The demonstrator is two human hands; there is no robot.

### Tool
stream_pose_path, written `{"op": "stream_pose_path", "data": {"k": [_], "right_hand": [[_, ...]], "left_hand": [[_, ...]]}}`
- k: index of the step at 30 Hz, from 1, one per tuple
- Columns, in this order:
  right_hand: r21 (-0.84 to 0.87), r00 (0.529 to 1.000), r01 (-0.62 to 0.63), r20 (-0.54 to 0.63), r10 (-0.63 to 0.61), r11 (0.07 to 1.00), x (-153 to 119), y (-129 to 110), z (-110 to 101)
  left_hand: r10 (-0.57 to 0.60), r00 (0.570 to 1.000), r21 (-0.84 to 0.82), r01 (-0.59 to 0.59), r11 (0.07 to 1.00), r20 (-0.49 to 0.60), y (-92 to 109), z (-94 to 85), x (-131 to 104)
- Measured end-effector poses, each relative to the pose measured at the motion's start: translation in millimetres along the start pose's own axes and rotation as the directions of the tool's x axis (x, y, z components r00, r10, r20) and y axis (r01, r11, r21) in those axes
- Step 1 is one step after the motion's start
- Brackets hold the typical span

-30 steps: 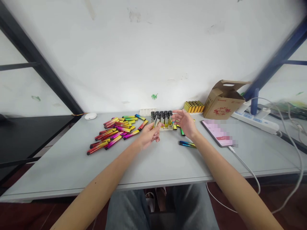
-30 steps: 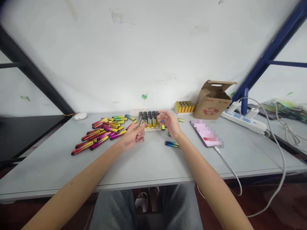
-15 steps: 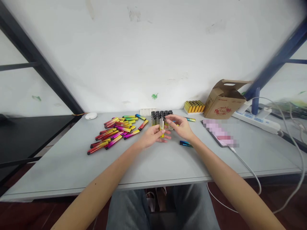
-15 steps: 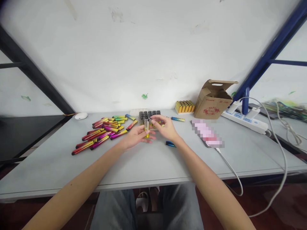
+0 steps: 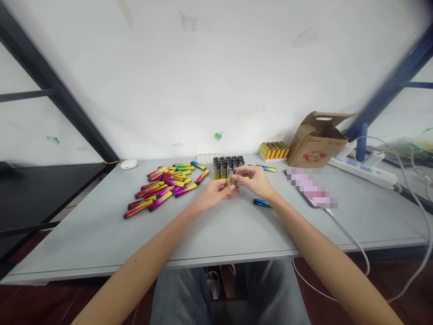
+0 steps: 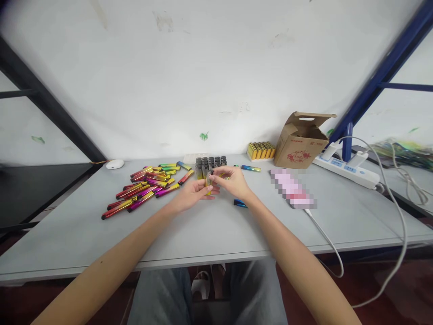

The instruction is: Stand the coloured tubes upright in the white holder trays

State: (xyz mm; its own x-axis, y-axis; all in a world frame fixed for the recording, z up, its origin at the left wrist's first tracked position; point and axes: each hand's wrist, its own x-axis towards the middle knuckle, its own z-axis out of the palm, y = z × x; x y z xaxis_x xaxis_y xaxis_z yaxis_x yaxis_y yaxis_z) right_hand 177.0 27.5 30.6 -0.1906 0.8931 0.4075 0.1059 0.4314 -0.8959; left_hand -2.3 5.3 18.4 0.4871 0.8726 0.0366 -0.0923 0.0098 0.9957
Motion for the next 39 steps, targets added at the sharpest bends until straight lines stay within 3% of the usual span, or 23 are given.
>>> {"op": "stream_pose_path", "data": {"k": [3, 6, 9, 12, 20, 39], "right_hand": [[0.135, 0.999, -0.040, -0.028, 0.044, 0.990, 2, 1, -3], [0.196, 0.985, -0.041, -0.159, 0.073, 0.980, 7, 1, -11], [0.156, 0.950, 0.008, -0.311, 0.041, 0.988, 12, 3, -20], [0.045, 0.933, 0.040, -0.359, -0.021, 0.998, 15, 9, -26], [-0.288, 0.967, 0.088, -0.205, -0.151, 0.954, 9, 22, -22], [-0.451, 0.963, 0.173, -0.111, -0.247, 0.875, 8, 25, -22]], "left_hand": [[-0.005, 0.998, -0.005, 0.005, 1.000, -0.069, -3, -1.4, 3], [-0.040, 0.987, -0.003, 0.040, 0.999, -0.153, -3, -2.2, 5], [-0.064, 0.980, 0.029, 0.071, 0.997, -0.191, 0, -2.0, 4], [-0.044, 0.981, 0.084, 0.061, 0.995, -0.191, 3, -2.0, 3], [0.015, 0.978, 0.160, 0.019, 0.987, -0.206, 3, -5.1, 4], [0.037, 0.975, 0.264, 0.023, 0.964, -0.219, 8, -3.0, 2]]}}
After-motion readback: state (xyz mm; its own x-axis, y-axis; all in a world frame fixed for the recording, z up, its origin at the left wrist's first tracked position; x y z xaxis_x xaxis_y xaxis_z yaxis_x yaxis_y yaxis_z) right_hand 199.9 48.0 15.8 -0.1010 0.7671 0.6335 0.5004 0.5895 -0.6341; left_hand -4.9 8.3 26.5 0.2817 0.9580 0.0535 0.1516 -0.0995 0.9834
